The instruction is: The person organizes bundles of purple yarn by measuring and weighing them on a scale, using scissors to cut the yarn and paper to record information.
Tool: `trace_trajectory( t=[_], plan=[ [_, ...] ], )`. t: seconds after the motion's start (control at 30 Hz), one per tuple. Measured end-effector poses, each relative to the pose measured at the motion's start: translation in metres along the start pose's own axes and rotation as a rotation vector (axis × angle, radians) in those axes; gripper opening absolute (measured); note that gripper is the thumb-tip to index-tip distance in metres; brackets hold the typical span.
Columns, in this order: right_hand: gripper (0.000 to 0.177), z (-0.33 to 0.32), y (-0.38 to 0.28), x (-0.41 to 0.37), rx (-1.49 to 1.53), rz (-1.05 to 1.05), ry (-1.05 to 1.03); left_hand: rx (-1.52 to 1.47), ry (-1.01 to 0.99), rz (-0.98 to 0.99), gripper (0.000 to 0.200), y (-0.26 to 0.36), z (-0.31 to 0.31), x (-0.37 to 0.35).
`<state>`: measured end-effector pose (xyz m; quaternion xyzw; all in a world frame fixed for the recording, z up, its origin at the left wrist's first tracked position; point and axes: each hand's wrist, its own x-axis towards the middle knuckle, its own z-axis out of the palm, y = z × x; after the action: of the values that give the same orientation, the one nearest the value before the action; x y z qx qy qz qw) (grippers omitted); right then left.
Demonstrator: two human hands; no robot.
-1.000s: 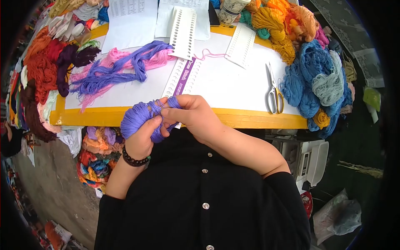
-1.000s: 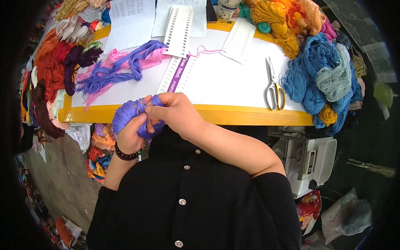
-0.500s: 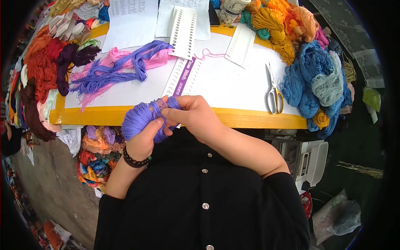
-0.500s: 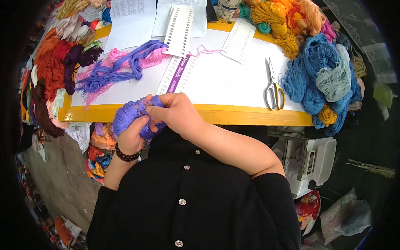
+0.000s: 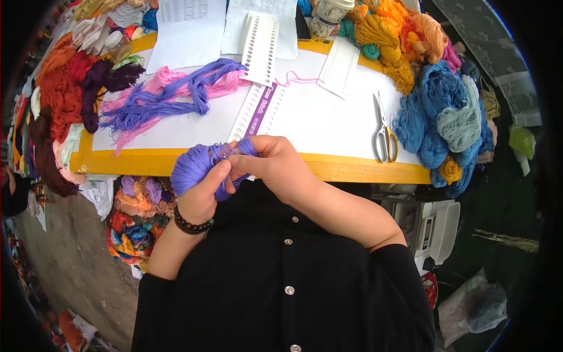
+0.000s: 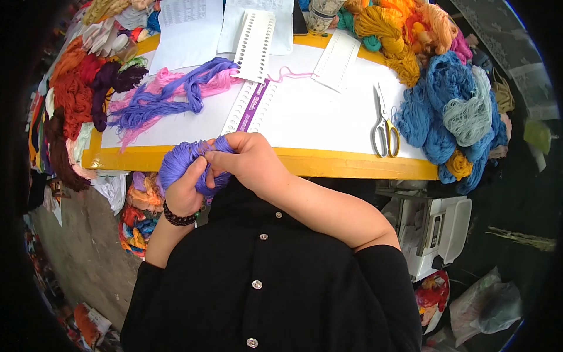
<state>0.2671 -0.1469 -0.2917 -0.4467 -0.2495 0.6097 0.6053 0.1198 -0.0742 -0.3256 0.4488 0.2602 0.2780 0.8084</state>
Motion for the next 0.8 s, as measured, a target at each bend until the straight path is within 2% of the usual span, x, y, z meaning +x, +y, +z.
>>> trace_trajectory(
  t=[0.17, 0.23, 0.3, 0.37, 0.4, 0.47, 0.5, 0.53, 0.57, 0.6, 0.63, 0.67, 0.7, 0.77, 0.8],
  plan=[
    [0.011, -0.004, 0.010, 0.002, -0.165, -0.061, -0.004, 0.056, 0.111, 0.085, 0.024, -0.004, 0.005, -0.001],
    [0.011, -0.004, 0.009, 0.004, -0.238, -0.078, -0.024, -0.037, 0.178, 0.099, 0.019, -0.005, 0.005, -0.004],
    [0.014, -0.003, 0.004, 0.006, 0.157, 0.023, -0.027, -0.087, 0.193, 0.120, 0.018, 0.004, 0.001, -0.006],
    [0.015, -0.007, -0.021, 0.003, 0.298, 0.115, -0.039, -0.136, 0.199, 0.138, 0.017, 0.017, -0.021, -0.006],
    [0.012, -0.006, -0.045, -0.008, 0.252, 0.141, -0.047, -0.260, 0.046, 0.193, 0.011, 0.029, -0.051, -0.009],
    [0.013, -0.021, -0.088, -0.037, 0.029, 0.067, -0.103, -0.801, -0.064, 0.229, 0.015, 0.052, -0.119, -0.020],
    [0.013, -0.026, -0.106, -0.053, -0.220, -0.057, 0.003, -0.913, -0.003, 0.264, 0.021, 0.060, -0.161, -0.030],
    [0.012, -0.027, -0.121, -0.069, -0.344, -0.177, 0.198, -1.022, 0.056, 0.306, 0.028, 0.067, -0.202, -0.040],
    [0.013, -0.041, -0.135, -0.082, -0.401, -0.232, 0.265, -1.125, 0.112, 0.355, 0.035, 0.075, -0.243, -0.050],
    [0.012, -0.061, -0.146, -0.092, -0.368, -0.261, 0.261, -0.864, 0.253, 0.406, 0.038, 0.077, -0.285, -0.063],
    [0.011, -0.083, -0.157, -0.099, -0.340, -0.259, 0.266, -0.847, 0.347, 0.434, 0.038, 0.070, -0.335, -0.074],
    [0.009, -0.102, -0.163, -0.103, -0.359, -0.293, 0.366, -0.828, 0.443, 0.461, 0.038, 0.064, -0.368, -0.079],
    [0.009, -0.121, -0.172, -0.107, -0.420, -0.274, 0.442, -0.826, 0.442, 0.454, 0.038, 0.066, -0.372, -0.079],
    [0.008, -0.150, -0.183, -0.113, -0.481, -0.297, 0.529, -0.746, 0.975, 0.446, 0.031, 0.070, -0.378, -0.077],
    [0.008, -0.169, -0.190, -0.116, -0.526, -0.294, 0.543, -0.790, 0.818, 0.422, 0.026, 0.059, -0.427, -0.089]
  ],
)
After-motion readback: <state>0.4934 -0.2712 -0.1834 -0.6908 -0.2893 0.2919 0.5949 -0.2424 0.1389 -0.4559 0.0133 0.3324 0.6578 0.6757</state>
